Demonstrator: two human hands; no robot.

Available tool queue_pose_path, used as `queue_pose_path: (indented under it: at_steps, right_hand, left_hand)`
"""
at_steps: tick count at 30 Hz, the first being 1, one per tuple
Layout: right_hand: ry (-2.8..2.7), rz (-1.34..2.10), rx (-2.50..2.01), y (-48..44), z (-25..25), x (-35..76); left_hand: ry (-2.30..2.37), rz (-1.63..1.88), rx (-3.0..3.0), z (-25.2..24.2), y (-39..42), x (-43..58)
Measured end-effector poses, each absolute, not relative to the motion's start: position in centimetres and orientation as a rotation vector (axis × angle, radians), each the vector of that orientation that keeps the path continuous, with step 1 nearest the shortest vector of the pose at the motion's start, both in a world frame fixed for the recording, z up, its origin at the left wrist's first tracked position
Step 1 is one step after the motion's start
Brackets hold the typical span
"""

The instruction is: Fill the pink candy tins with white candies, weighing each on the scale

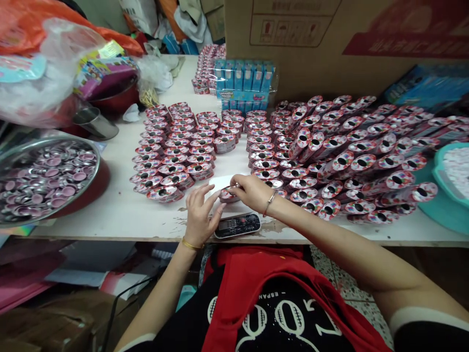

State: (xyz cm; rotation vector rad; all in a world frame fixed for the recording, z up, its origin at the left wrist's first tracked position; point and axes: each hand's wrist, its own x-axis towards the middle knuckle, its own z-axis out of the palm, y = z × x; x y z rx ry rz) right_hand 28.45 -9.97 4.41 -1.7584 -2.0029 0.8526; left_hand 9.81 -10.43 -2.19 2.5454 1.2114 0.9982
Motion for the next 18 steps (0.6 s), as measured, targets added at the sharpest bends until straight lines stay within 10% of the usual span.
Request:
queue_pose_path:
  at_steps: [18]
  right_hand:
    - [-1.326,0.430,-1.923,-17.8,7.3,41.6]
  left_hand:
    - [1.363,1.176,2.324,-2.8,-10.9,6.7]
